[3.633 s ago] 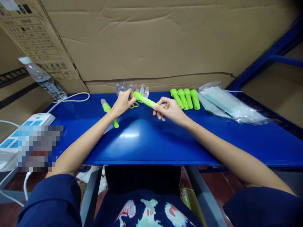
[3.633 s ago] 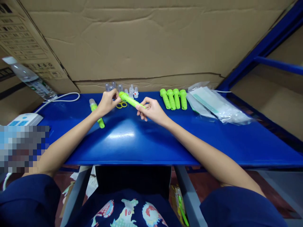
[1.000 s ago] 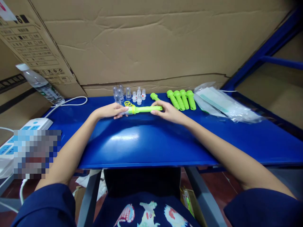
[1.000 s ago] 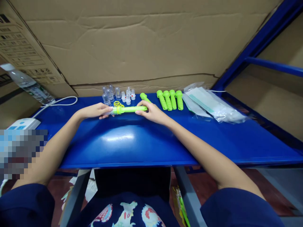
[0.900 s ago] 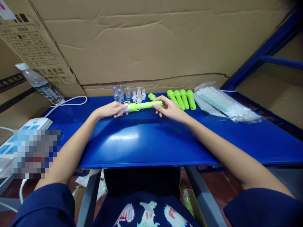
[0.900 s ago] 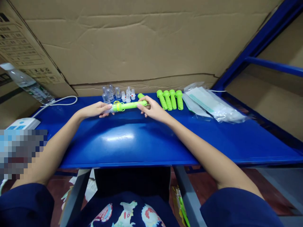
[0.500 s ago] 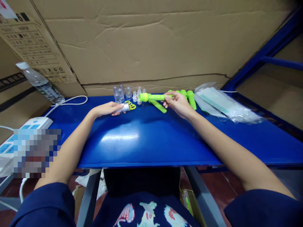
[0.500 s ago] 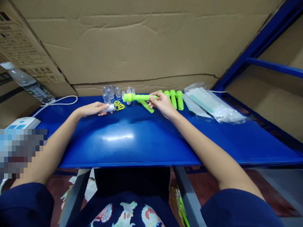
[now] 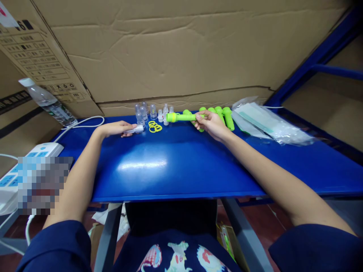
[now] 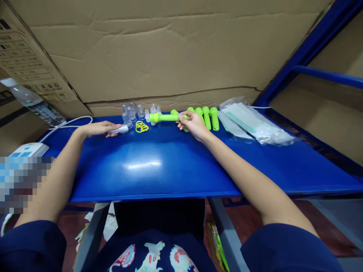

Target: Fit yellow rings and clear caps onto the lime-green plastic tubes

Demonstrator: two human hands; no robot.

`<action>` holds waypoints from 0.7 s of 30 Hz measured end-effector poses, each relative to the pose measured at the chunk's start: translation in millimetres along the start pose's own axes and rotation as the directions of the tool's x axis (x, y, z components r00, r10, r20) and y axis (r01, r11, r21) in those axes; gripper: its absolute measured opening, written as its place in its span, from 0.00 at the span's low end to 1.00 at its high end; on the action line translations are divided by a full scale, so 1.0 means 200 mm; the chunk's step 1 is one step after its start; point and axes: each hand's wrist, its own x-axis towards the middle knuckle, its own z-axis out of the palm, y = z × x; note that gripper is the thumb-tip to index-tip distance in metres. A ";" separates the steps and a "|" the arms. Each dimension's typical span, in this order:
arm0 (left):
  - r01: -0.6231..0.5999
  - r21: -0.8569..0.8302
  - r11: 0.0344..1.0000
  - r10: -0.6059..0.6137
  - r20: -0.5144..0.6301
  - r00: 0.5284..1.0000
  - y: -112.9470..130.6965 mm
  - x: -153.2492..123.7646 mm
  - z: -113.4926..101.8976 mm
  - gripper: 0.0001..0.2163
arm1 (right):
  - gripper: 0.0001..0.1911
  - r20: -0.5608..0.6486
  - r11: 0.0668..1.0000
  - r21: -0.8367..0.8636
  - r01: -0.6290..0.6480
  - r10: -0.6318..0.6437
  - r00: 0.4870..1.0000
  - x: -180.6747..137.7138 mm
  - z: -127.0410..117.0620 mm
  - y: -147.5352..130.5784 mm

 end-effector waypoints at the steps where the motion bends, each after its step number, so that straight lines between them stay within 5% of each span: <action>1: -0.023 -0.006 1.000 0.023 0.003 1.000 0.03 0.02 0.02 0.28 | 0.29 -0.003 1.000 -0.002 -0.002 0.002 1.000 0.00 0.00 0.00; 10: -0.197 0.122 0.973 0.204 -0.045 0.978 0.28 0.31 0.20 0.25 | 0.27 -0.020 1.000 -0.006 -0.006 0.006 1.000 0.01 -0.01 -0.01; 16: -0.010 0.406 0.914 0.119 -0.244 0.962 0.43 0.41 0.23 0.15 | 0.28 -0.012 1.000 -0.003 -0.005 0.005 1.000 0.00 -0.01 -0.01; 21: -0.058 0.504 0.862 0.224 -0.277 0.934 0.51 0.44 0.26 0.15 | 0.28 -0.016 1.000 0.017 0.015 -0.015 1.000 0.00 -0.02 -0.01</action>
